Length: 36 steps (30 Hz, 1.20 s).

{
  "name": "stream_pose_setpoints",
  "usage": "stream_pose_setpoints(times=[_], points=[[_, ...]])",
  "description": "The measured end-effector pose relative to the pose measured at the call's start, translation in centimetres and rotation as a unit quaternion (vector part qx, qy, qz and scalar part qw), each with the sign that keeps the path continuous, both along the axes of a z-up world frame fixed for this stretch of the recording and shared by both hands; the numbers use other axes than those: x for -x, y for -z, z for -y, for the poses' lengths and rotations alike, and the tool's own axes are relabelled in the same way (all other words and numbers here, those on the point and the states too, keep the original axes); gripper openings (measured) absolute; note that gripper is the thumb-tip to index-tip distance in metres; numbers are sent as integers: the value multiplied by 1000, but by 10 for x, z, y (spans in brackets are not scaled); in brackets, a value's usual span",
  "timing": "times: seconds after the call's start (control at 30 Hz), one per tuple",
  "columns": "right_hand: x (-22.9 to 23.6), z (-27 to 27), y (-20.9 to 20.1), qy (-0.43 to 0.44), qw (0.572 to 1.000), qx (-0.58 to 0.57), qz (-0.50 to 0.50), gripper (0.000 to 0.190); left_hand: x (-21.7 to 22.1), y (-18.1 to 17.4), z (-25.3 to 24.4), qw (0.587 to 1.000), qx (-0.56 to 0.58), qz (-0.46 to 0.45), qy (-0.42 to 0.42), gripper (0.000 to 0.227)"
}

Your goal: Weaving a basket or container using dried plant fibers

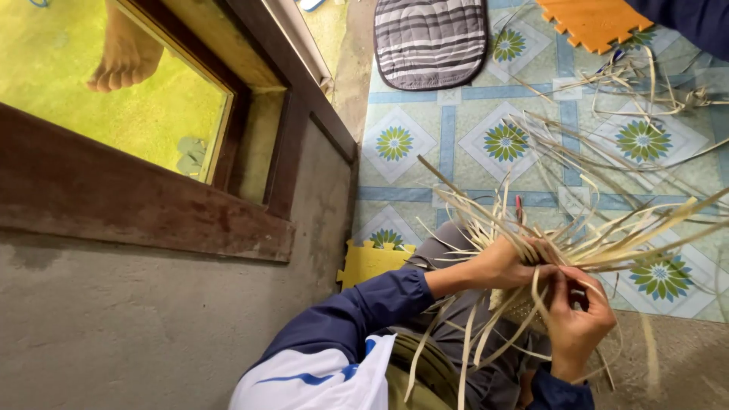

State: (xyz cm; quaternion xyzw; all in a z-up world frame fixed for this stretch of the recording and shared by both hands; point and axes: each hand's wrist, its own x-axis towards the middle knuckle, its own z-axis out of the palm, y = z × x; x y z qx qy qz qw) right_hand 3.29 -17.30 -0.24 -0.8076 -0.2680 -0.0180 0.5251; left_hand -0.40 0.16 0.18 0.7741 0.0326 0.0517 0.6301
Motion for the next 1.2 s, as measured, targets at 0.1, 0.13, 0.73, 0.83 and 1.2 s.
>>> stream_pose_setpoints(times=[0.1,0.13,0.73,0.83,1.2], points=[[-4,4,17,3,1000,-1,-5,18,3,-1,1,1000,12,-16,-7,16],[-5,6,19,2,1000,-1,-5,18,4,-1,1,1000,12,-16,-8,16],[1,15,6,50,999,9,-4,8,0,2,18,995,-49,81,-10,22],[3,13,5,39,998,-12,-49,10,0,3,18,995,-72,68,-26,14],[12,8,22,29,998,-28,-51,14,2,3,13,993,-112,-15,-18,11]])
